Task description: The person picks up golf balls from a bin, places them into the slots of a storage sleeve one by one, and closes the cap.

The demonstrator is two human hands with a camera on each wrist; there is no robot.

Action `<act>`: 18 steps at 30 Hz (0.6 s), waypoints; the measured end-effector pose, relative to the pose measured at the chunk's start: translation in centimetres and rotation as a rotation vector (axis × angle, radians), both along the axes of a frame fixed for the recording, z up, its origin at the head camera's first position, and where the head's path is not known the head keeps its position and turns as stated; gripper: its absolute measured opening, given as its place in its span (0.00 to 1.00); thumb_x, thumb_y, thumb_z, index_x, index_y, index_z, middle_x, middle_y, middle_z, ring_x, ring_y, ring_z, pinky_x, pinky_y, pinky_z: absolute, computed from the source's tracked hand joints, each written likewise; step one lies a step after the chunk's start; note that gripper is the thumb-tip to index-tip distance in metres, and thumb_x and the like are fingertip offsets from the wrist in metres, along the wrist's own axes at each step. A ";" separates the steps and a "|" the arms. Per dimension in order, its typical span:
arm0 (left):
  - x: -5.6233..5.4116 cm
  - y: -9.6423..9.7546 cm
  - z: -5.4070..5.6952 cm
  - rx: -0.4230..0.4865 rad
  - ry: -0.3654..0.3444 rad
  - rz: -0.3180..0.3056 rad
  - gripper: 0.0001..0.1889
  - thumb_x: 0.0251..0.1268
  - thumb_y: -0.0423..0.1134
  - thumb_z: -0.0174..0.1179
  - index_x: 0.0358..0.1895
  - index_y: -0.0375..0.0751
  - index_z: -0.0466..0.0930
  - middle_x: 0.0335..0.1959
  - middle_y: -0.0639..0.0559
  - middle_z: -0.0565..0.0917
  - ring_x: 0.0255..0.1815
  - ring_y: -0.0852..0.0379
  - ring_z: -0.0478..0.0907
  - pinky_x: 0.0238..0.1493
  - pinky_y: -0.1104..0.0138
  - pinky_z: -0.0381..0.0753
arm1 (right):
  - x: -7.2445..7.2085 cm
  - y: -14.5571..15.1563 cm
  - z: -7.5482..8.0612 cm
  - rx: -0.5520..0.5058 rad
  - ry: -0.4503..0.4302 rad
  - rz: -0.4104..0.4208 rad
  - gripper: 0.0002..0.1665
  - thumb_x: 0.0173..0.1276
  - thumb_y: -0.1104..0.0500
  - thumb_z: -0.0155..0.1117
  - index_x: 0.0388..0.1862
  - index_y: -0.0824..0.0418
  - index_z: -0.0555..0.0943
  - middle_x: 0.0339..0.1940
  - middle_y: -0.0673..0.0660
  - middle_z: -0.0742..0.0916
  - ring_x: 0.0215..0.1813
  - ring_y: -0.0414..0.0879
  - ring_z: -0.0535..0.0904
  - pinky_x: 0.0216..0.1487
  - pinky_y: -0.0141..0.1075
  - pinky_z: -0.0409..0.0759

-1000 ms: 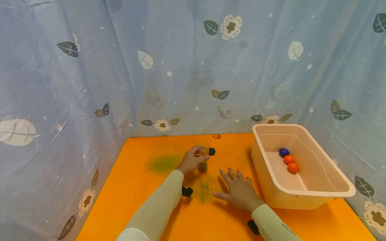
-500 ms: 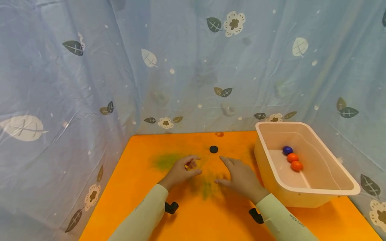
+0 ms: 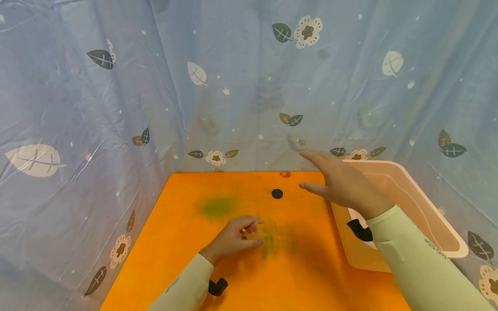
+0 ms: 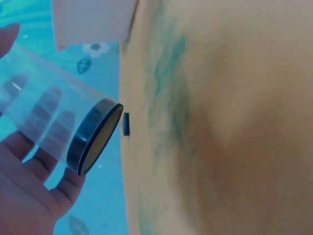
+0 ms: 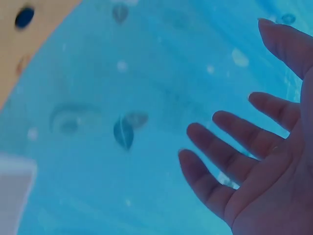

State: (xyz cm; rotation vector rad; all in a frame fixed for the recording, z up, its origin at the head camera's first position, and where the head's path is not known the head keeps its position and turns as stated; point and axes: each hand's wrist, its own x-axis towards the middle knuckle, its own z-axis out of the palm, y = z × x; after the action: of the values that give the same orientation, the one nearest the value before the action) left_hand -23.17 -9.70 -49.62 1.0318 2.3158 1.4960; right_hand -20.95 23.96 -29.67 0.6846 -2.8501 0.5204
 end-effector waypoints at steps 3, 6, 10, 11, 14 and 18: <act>0.6 -0.1 0.0 0.012 -0.017 -0.003 0.14 0.74 0.44 0.76 0.56 0.49 0.85 0.55 0.52 0.84 0.47 0.44 0.76 0.40 0.60 0.72 | -1.4 2.1 1.5 0.007 -0.036 -0.055 0.51 0.80 0.40 0.71 0.90 0.55 0.60 0.83 0.68 0.70 0.70 0.69 0.77 0.64 0.69 0.75; 1.2 -0.2 0.1 0.028 -0.029 -0.006 0.23 0.74 0.44 0.76 0.69 0.57 0.83 0.42 0.43 0.78 0.45 0.45 0.75 0.42 0.59 0.74 | -3.0 4.7 2.2 -0.006 -0.080 -0.120 0.49 0.81 0.40 0.70 0.88 0.60 0.62 0.77 0.71 0.75 0.66 0.70 0.80 0.62 0.69 0.76; 2.0 -0.1 0.6 0.035 -0.023 -0.032 0.24 0.74 0.47 0.76 0.70 0.60 0.82 0.39 0.41 0.71 0.47 0.51 0.77 0.44 0.60 0.76 | -5.2 9.0 1.6 -0.001 -0.152 -0.185 0.44 0.81 0.44 0.70 0.82 0.68 0.66 0.67 0.75 0.81 0.64 0.72 0.79 0.60 0.70 0.76; 2.1 0.0 0.8 0.037 -0.016 -0.042 0.23 0.74 0.47 0.75 0.68 0.59 0.83 0.39 0.42 0.72 0.48 0.52 0.77 0.44 0.60 0.77 | -5.8 10.1 1.2 0.012 -0.166 -0.195 0.43 0.81 0.46 0.70 0.81 0.70 0.67 0.64 0.76 0.82 0.61 0.73 0.80 0.58 0.70 0.76; 2.2 0.0 1.5 0.027 0.022 -0.053 0.25 0.74 0.46 0.76 0.71 0.59 0.82 0.40 0.47 0.75 0.46 0.52 0.76 0.42 0.62 0.78 | -7.0 13.4 -0.3 0.082 -0.210 -0.210 0.40 0.79 0.50 0.73 0.74 0.77 0.71 0.58 0.77 0.84 0.56 0.73 0.82 0.55 0.69 0.78; 2.1 -0.3 2.4 0.006 0.086 -0.055 0.29 0.74 0.45 0.76 0.75 0.57 0.79 0.42 0.54 0.79 0.45 0.50 0.76 0.43 0.60 0.80 | -7.8 16.7 -2.8 0.229 -0.297 -0.220 0.40 0.73 0.49 0.79 0.65 0.80 0.76 0.54 0.78 0.85 0.52 0.73 0.83 0.52 0.69 0.80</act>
State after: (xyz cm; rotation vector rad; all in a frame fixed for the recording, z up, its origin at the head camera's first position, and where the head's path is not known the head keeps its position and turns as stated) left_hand -21.09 -9.96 -47.23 1.1741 2.3208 1.4671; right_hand -28.73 40.63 -32.51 0.3386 -3.2466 0.2841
